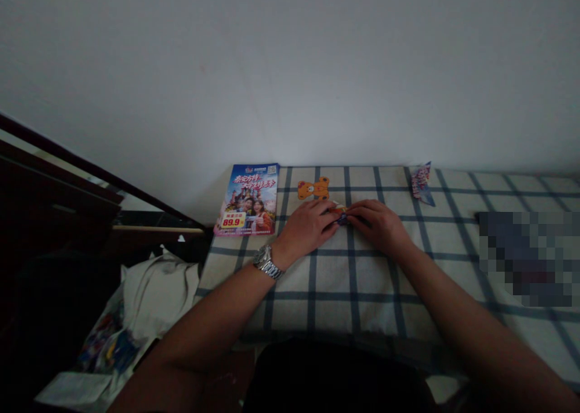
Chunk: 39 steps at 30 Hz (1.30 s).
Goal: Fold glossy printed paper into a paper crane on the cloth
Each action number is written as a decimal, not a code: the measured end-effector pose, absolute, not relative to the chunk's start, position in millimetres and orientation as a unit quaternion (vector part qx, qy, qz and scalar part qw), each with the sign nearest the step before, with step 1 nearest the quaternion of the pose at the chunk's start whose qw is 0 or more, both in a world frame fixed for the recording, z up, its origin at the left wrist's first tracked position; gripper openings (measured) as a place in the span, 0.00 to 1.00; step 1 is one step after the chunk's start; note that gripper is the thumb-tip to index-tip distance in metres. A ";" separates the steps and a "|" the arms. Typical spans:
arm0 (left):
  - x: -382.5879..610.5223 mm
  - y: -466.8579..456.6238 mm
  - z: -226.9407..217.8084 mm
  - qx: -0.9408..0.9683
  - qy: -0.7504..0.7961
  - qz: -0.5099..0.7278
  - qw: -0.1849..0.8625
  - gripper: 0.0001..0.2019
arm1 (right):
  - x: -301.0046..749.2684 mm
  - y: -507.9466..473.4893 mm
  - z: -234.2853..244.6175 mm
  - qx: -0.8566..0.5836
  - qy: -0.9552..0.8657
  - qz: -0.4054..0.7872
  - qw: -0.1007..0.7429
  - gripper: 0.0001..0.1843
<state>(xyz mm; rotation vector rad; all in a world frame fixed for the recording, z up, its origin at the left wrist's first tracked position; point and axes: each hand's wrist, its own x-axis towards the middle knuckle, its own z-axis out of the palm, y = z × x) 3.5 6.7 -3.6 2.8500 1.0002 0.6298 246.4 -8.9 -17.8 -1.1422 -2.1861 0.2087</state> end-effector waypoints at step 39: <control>6.6 1.3 6.8 0.853 0.431 0.284 0.082 0.10 | 244.5 -27.1 -5.9 -0.418 -0.865 0.002 0.276 0.17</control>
